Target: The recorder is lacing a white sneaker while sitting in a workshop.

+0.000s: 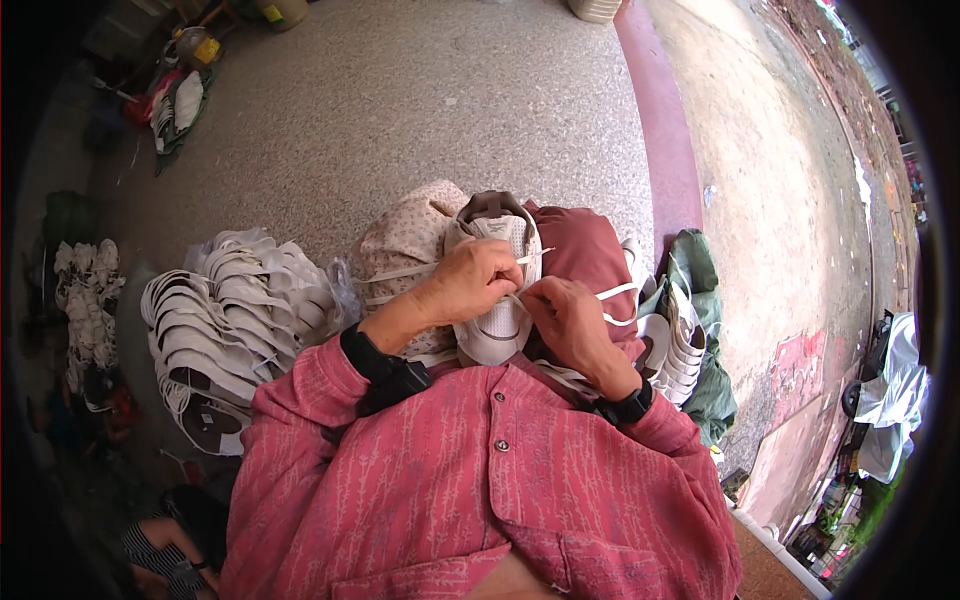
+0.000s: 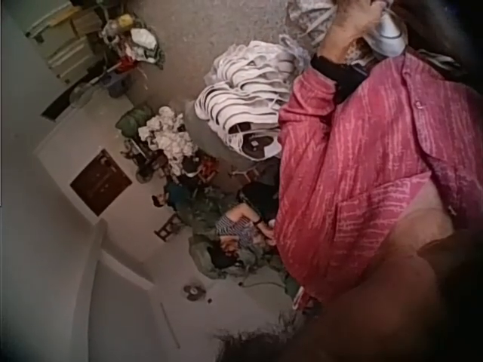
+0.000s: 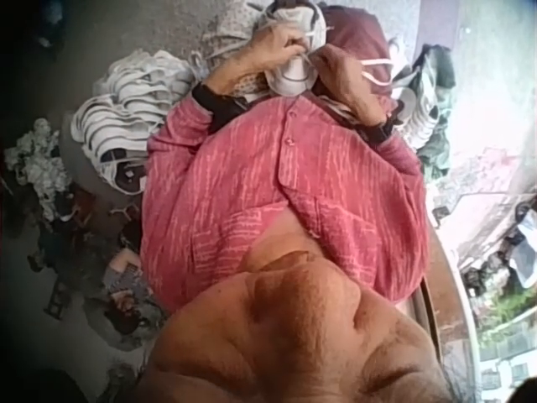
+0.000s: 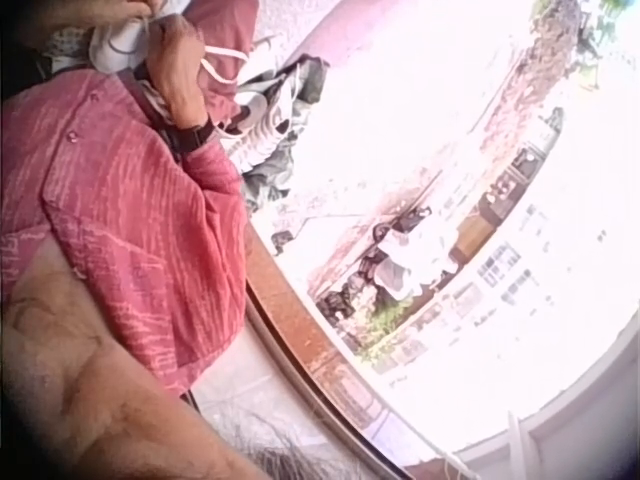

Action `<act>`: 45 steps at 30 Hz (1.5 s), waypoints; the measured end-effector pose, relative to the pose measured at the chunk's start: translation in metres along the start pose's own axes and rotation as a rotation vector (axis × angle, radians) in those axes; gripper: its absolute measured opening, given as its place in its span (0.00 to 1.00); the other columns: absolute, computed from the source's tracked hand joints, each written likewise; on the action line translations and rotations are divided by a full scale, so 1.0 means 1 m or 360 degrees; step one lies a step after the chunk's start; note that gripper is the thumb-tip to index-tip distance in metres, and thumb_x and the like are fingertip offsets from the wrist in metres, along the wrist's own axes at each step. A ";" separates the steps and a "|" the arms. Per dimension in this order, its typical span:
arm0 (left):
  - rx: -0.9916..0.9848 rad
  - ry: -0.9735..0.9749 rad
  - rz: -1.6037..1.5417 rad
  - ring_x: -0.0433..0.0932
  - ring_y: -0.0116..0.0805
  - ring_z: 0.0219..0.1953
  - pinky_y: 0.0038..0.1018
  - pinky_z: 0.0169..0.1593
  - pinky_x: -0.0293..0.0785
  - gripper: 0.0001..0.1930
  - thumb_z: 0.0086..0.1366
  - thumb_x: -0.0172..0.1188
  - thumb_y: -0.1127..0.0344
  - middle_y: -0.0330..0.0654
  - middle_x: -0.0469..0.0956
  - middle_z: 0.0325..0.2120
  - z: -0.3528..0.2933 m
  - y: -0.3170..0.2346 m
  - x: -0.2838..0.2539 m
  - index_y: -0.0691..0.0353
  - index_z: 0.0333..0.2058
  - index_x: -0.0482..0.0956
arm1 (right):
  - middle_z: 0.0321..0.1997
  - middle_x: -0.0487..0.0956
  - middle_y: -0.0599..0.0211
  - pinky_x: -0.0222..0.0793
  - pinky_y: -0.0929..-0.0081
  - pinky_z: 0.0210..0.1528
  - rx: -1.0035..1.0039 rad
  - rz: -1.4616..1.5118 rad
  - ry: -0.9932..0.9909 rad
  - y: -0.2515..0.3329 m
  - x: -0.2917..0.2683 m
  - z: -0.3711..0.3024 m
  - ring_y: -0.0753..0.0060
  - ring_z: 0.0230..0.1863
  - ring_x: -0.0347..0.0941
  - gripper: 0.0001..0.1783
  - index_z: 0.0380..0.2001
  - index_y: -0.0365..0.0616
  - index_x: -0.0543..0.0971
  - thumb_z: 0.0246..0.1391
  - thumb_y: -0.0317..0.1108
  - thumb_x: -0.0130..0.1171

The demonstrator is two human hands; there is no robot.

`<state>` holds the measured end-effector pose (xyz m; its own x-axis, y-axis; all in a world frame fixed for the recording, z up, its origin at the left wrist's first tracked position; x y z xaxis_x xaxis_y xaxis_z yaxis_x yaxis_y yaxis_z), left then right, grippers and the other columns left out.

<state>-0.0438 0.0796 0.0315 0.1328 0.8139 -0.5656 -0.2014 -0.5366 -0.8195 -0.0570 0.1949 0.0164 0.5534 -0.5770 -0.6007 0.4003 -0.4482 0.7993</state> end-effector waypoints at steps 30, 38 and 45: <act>-0.0059 0.0196 0.0350 0.79 0.47 0.35 0.38 0.39 0.73 0.08 0.56 0.61 0.64 0.45 0.79 0.29 0.012 0.007 0.006 0.60 0.32 0.80 | 0.32 0.73 0.69 0.64 0.69 0.46 -0.0994 -0.0373 0.0173 0.035 -0.004 0.023 0.66 0.39 0.72 0.12 0.32 0.47 0.72 0.48 0.35 0.64; 0.0187 -0.0421 0.0689 0.79 0.40 0.31 0.31 0.33 0.74 0.04 0.60 0.59 0.68 0.43 0.77 0.27 -0.002 -0.011 -0.090 0.61 0.32 0.78 | 0.31 0.75 0.65 0.64 0.65 0.45 -0.0806 -0.0289 0.0267 0.028 -0.003 0.026 0.59 0.36 0.71 0.13 0.33 0.45 0.73 0.46 0.34 0.66; -0.0539 -0.0533 -0.0973 0.78 0.27 0.35 0.22 0.43 0.75 0.09 0.71 0.51 0.69 0.40 0.79 0.32 -0.064 0.073 -0.054 0.67 0.43 0.75 | 0.31 0.76 0.64 0.66 0.63 0.44 -0.0674 -0.0157 0.0350 0.041 -0.006 0.030 0.59 0.36 0.74 0.12 0.35 0.45 0.76 0.46 0.33 0.64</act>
<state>-0.0039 -0.0182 -0.0035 -0.1867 0.9824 0.0105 0.1280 0.0349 -0.9912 -0.0659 0.1596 0.0524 0.6209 -0.3673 -0.6925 0.6954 -0.1497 0.7028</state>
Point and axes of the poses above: each hand's wrist, its own z-axis towards the middle knuckle, its own x-axis out of the palm, y = z × x, the point moved 10 cm from there along z, towards the middle knuckle
